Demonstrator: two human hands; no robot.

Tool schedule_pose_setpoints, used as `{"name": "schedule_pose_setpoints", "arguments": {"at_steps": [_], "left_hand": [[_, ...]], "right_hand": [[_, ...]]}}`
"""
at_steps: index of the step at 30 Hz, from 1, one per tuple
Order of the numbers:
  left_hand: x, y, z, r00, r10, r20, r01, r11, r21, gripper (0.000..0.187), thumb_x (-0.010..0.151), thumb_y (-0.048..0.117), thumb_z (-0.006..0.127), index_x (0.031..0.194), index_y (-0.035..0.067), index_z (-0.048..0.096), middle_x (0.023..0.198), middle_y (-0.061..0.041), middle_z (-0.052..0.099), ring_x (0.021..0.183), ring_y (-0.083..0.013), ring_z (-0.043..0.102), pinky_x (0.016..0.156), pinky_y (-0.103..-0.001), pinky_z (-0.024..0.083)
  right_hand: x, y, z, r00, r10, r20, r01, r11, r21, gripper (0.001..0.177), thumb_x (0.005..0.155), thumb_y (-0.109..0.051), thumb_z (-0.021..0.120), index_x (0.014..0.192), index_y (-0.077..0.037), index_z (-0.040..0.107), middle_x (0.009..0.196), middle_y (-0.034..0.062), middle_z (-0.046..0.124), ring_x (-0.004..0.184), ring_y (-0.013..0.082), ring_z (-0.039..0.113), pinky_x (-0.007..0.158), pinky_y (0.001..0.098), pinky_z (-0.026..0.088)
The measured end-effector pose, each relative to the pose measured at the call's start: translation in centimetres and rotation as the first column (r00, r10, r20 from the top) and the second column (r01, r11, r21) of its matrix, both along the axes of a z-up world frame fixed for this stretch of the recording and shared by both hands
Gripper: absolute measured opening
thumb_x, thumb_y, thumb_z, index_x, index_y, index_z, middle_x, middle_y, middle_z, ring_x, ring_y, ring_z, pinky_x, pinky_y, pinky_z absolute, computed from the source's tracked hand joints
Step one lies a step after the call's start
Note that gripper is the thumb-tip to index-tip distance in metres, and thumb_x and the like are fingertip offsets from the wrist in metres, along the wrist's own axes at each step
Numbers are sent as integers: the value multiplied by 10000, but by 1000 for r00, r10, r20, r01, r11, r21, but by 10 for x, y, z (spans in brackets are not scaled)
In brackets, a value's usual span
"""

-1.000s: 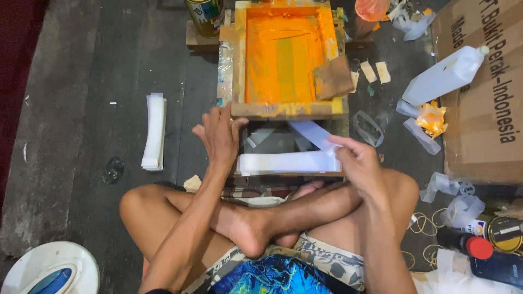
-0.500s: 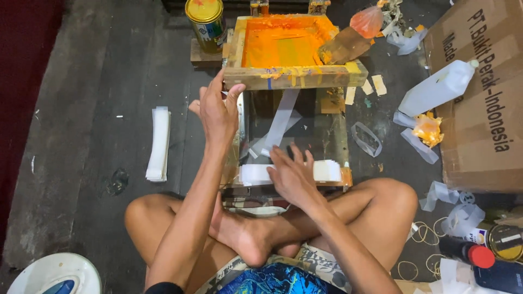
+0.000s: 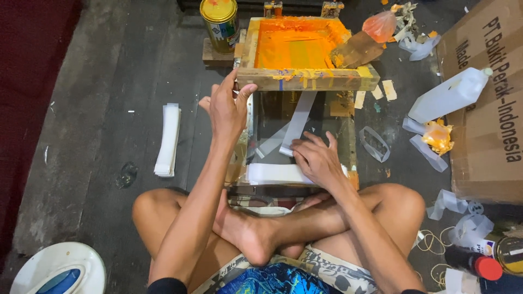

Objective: The person sits on the floor and uses a squeegee to spread orange ink across a screen printing frame. They then place a white strip of material under the frame, pull it through to apply the ink, and repeat the process with multiple strips.

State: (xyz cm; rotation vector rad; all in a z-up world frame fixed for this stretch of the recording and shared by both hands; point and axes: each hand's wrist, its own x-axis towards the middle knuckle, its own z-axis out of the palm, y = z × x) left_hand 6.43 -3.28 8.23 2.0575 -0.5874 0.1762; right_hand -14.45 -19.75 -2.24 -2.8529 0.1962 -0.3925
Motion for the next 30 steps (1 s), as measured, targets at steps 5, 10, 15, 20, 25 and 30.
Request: {"name": "schedule_pose_setpoints", "arguments": {"at_steps": [5,10,15,20,25,30], "left_hand": [[0,-5,1,999,26,26,-25,999,-38,529,981,441,716,1360,79,645,961,-55,743,880,-189,621,900,-468,284],[5,-4,-1,999,-2,36,4,998,-62,514,1000,445,702,1370,97,632,932,-38,724,882,-178,606,911,-461,270],[5,-4,-6,999,-5,41,8,998,-70,536,998,448,703,1372,72,624,920,-53,712,879,-194,600,892,-459,275],[6,-2,-5,1000,-3,21,5,999,-52,540,985,457,717,1364,80,637,922,-41,715,867,-178,603,901,-454,273],[5,-5,1,999,4,38,-2,998,-65,535,988,448,714,1361,74,637,907,-45,708,855,-188,599,892,-459,271],[8,-6,5,999,-1,48,5,997,-76,532,991,455,707,1357,75,638,898,-43,702,854,-181,597,889,-445,269]], "right_hand": [[-2,42,17,996,-66,-59,64,997,-37,371,1059,-415,455,1222,-223,728,1305,29,704,1309,244,587,1134,601,235],[-4,36,13,998,-45,-50,44,999,-21,400,1068,-388,450,1138,-150,764,1275,70,732,1278,242,639,1173,569,213],[1,7,-1,998,67,15,-68,996,50,345,1047,-352,509,969,-191,803,1162,48,780,1193,204,702,1206,541,239],[-1,-3,-1,984,158,82,-160,987,21,306,1035,-335,536,978,-179,792,1147,39,781,1184,188,700,1199,487,299],[-11,28,12,989,85,119,-84,996,-18,334,1043,-350,526,1125,-132,767,1237,81,746,1209,212,682,1190,511,291],[-9,22,15,993,75,87,-76,997,6,373,1061,-366,488,1081,-135,780,1234,65,753,1219,199,680,1209,494,282]]}}
